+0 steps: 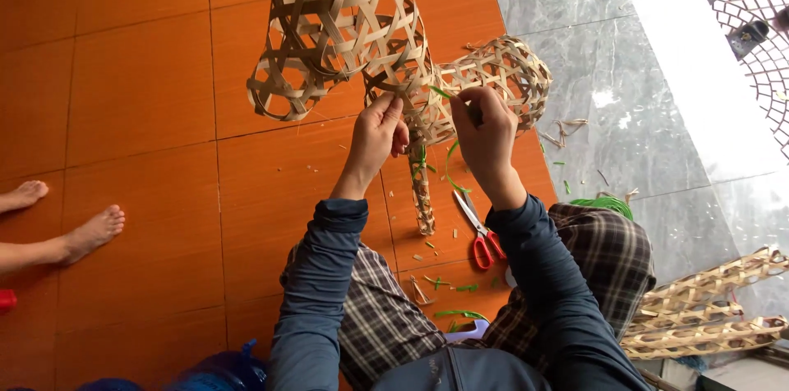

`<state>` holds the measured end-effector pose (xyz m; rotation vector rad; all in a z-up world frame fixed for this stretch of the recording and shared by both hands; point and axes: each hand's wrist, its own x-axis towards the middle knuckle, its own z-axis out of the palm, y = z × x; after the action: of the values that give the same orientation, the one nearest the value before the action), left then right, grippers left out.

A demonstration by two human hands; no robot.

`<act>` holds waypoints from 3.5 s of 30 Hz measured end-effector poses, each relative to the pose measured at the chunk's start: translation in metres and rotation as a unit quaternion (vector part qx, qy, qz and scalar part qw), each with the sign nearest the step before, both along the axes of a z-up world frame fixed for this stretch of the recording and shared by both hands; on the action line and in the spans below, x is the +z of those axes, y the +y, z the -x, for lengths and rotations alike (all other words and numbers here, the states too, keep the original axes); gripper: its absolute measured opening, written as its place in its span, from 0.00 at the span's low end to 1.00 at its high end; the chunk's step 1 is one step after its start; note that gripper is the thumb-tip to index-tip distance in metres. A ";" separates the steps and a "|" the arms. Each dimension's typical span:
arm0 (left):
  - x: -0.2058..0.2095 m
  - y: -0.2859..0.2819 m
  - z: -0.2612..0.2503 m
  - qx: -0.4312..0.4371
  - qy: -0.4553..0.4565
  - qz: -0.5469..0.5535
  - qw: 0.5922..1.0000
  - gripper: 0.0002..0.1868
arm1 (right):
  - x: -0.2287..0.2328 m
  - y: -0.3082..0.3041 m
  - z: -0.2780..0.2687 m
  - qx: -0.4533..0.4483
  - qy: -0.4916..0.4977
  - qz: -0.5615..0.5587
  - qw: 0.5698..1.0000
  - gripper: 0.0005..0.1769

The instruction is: Weaving and tying bamboo strips to create a giraffe-shaped decorative object

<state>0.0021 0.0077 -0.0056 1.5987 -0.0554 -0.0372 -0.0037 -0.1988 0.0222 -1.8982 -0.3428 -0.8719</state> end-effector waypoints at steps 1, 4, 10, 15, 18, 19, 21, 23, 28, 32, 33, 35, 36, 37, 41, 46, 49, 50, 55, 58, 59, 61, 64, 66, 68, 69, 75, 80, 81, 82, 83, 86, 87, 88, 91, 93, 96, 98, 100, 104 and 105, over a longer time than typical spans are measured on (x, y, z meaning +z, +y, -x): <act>-0.002 0.001 0.000 -0.001 -0.001 0.000 1.000 0.18 | -0.001 0.001 -0.001 -0.007 -0.012 -0.007 1.000 0.06; -0.003 0.000 0.000 -0.001 -0.003 -0.002 1.000 0.18 | -0.007 0.003 -0.001 -0.014 -0.011 0.013 1.000 0.06; 0.002 0.002 0.001 -0.004 -0.008 0.006 1.000 0.17 | 0.000 0.028 -0.014 0.051 0.066 0.098 0.992 0.01; 0.010 -0.005 -0.001 0.005 -0.010 0.024 1.000 0.16 | 0.009 0.024 -0.036 0.084 0.176 0.156 0.968 0.06; 0.012 -0.006 0.005 0.032 -0.001 -0.025 0.999 0.16 | -0.001 0.017 -0.034 0.175 0.297 0.110 0.932 0.08; 0.015 -0.007 0.008 0.040 -0.004 -0.068 0.997 0.15 | -0.005 0.016 -0.031 0.202 0.322 0.065 0.923 0.12; 0.018 -0.007 0.010 0.033 -0.009 -0.110 0.993 0.16 | -0.005 0.014 -0.025 0.214 0.346 0.015 0.913 0.18; 0.020 -0.006 0.015 0.047 -0.016 -0.099 0.994 0.16 | 0.002 0.011 -0.014 0.293 0.344 -0.079 0.889 0.19; 0.018 -0.003 0.019 0.035 -0.026 -0.122 0.992 0.16 | 0.006 0.013 -0.008 0.321 0.337 -0.122 0.877 0.13; 0.082 -0.022 0.038 0.016 0.058 -0.163 0.985 0.16 | 0.012 0.013 -0.009 0.350 0.378 -0.164 0.841 0.14; 0.085 -0.021 0.034 0.010 0.059 -0.163 0.985 0.16 | 0.008 0.014 -0.009 0.345 0.378 -0.166 0.843 0.14; 0.089 -0.016 0.030 0.007 0.094 -0.333 0.938 0.18 | -0.002 0.021 -0.008 0.342 0.371 -0.215 0.836 0.14; 0.086 -0.010 0.026 0.005 0.096 -0.334 0.938 0.18 | -0.004 0.021 -0.008 0.341 0.373 -0.217 0.835 0.14; 0.085 -0.004 0.022 -0.009 0.122 -0.298 0.947 0.19 | -0.006 0.022 -0.007 0.334 0.363 -0.212 0.844 0.13; 0.099 0.002 0.019 -0.009 0.131 -0.273 0.953 0.17 | 0.004 0.017 -0.008 0.320 0.344 -0.155 0.869 0.13; 0.078 0.012 0.026 0.063 -0.086 -0.401 0.910 0.10 | 0.005 0.011 -0.011 0.314 0.348 -0.117 0.876 0.15; 0.057 0.012 0.033 0.105 -0.264 -0.493 0.822 0.06 | 0.007 0.007 -0.011 0.325 0.352 -0.118 0.870 0.15; 0.050 0.009 0.036 0.135 -0.327 -0.514 0.781 0.06 | 0.007 0.006 -0.011 0.320 0.351 -0.107 0.873 0.15; 0.042 0.005 0.052 0.137 -0.361 -0.560 0.733 0.07 | -0.008 0.007 -0.019 0.330 0.318 -0.081 0.885 0.16; 0.042 0.009 0.060 0.111 -0.336 -0.545 0.760 0.07 | -0.007 0.005 -0.020 0.326 0.317 -0.069 0.888 0.16; 0.043 0.010 0.063 0.100 -0.312 -0.523 0.787 0.05 | -0.005 0.005 -0.021 0.331 0.328 -0.059 0.883 0.16; 0.045 0.012 0.068 0.075 -0.308 -0.504 0.803 0.07 | -0.003 0.001 -0.019 0.340 0.321 -0.071 0.881 0.15; 0.043 0.019 0.067 0.048 -0.292 -0.473 0.830 0.11 | 0.000 0.001 -0.019 0.359 0.311 -0.079 0.877 0.13; 0.046 0.018 0.068 0.043 -0.282 -0.460 0.841 0.12 | -0.001 0.003 -0.018 0.366 0.309 -0.076 0.875 0.13; 0.049 0.012 0.072 0.044 -0.340 -0.532 0.774 0.12 | -0.004 0.006 -0.015 0.315 0.301 -0.064 0.898 0.15; 0.046 0.009 0.066 0.049 -0.338 -0.534 0.774 0.12 | -0.012 0.010 -0.014 0.320 0.301 -0.062 0.896 0.15; 0.063 -0.007 0.040 -0.033 -0.291 -0.393 0.872 0.03 | -0.007 0.015 -0.004 0.244 0.295 0.003 0.924 0.16; 0.055 -0.009 0.039 -0.005 -0.329 -0.424 0.844 0.03 | -0.010 0.005 0.017 0.205 0.124 0.228 0.944 0.31; 0.047 -0.005 0.037 0.001 -0.328 -0.423 0.844 0.03 | -0.007 0.002 0.022 0.210 0.121 0.231 0.942 0.31; 0.042 -0.002 0.037 -0.004 -0.319 -0.431 0.844 0.04 | -0.003 -0.001 0.028 0.221 0.109 0.230 0.941 0.34; 0.036 0.002 0.036 -0.009 -0.309 -0.440 0.843 0.06 | 0.000 -0.004 0.033 0.232 0.098 0.229 0.940 0.38; 0.005 0.016 0.033 -0.039 -0.337 -0.452 0.825 0.20 | -0.002 -0.003 0.030 0.319 0.108 0.214 0.917 0.38; 0.007 0.013 0.032 -0.034 -0.333 -0.455 0.825 0.20 | 0.000 -0.004 0.030 0.326 0.107 0.214 0.915 0.38; 0.008 0.010 0.032 -0.023 -0.358 -0.444 0.821 0.19 | 0.002 -0.006 0.028 0.325 0.096 0.215 0.916 0.38; -0.026 0.015 0.017 0.016 -0.430 -0.423 0.798 0.15 | 0.020 -0.008 0.031 0.297 0.036 0.201 0.933 0.37; -0.021 0.011 0.016 0.046 -0.474 -0.416 0.775 0.16 | 0.026 -0.010 0.025 0.272 -0.012 0.181 0.945 0.36; 0.032 -0.012 0.028 0.031 -0.444 -0.369 0.816 0.04 | 0.022 -0.017 0.008 0.241 -0.005 0.128 0.962 0.34; 0.045 -0.015 0.031 -0.001 -0.429 -0.314 0.847 0.04 | 0.018 -0.026 0.002 0.230 0.102 0.048 0.967 0.29; 0.022 -0.011 0.022 0.003 -0.424 -0.313 0.850 0.05 | 0.008 -0.031 -0.003 0.328 0.172 -0.090 0.925 0.31; 0.015 -0.014 0.019 0.010 -0.436 -0.328 0.838 0.04 | 0.039 -0.037 -0.008 0.499 0.331 -0.410 0.688 0.35; 0.015 -0.014 0.022 0.020 -0.432 -0.334 0.837 0.04 | 0.036 -0.039 -0.011 0.508 0.336 -0.406 0.682 0.35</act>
<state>-0.0196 -0.0058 0.0090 2.1937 -0.7891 0.7872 0.0070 -0.2374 0.0585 -0.7974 -0.3808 0.4354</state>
